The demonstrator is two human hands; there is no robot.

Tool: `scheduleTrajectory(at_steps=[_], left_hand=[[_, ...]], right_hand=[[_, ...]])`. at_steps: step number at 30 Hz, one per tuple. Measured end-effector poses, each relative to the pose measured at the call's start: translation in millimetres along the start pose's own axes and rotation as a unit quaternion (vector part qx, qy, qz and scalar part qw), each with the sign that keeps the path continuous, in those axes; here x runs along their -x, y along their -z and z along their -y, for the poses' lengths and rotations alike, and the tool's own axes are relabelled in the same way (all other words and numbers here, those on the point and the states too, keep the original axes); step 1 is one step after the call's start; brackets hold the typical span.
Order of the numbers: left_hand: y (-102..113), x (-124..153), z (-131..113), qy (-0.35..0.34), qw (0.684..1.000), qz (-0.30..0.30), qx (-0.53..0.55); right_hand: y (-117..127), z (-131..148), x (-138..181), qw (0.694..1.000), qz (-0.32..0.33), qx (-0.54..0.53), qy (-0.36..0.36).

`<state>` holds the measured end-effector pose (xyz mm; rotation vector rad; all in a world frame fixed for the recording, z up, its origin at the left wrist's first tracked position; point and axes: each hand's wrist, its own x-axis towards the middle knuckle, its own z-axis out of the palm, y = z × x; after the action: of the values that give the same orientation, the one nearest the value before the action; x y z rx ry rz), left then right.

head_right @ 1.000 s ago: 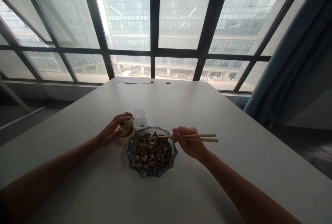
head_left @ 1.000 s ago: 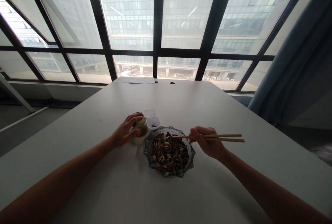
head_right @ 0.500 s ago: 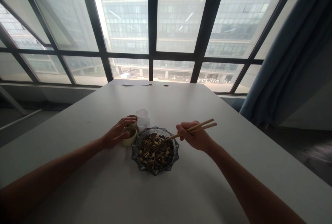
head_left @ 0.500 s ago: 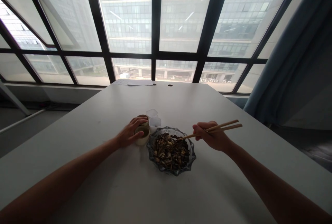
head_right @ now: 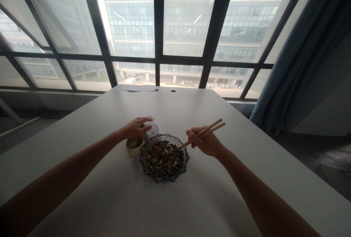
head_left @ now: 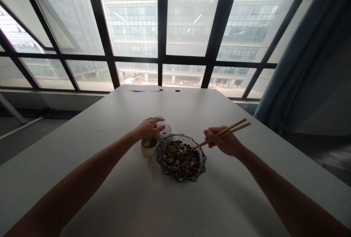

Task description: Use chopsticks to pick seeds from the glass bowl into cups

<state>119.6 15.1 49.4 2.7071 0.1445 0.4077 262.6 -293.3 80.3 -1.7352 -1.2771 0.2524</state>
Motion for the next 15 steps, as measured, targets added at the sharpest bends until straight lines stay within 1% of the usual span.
scheduleTrajectory(at_steps=[2, 6, 10, 15], left_hand=[[-4.5, -4.4, -3.6, 0.014, 0.999, 0.017, -0.029], [-12.6, -1.9, -6.9, 0.022, 0.998, 0.007, -0.067], [-13.2, 0.5, -9.9, 0.020, 0.997, 0.009, -0.077], [-11.3, 0.4, -14.1, -0.001, 0.998, 0.021, -0.064]], right_hand=[[0.2, 0.5, 0.2, 1.000, 0.011, -0.015, -0.012], [0.1, 1.5, 0.9, 0.999, 0.032, -0.034, -0.025], [2.0, 3.5, 1.7, 0.998, 0.033, -0.035, -0.036], [8.1, 8.2, 2.5, 0.997, 0.043, -0.027, -0.057]])
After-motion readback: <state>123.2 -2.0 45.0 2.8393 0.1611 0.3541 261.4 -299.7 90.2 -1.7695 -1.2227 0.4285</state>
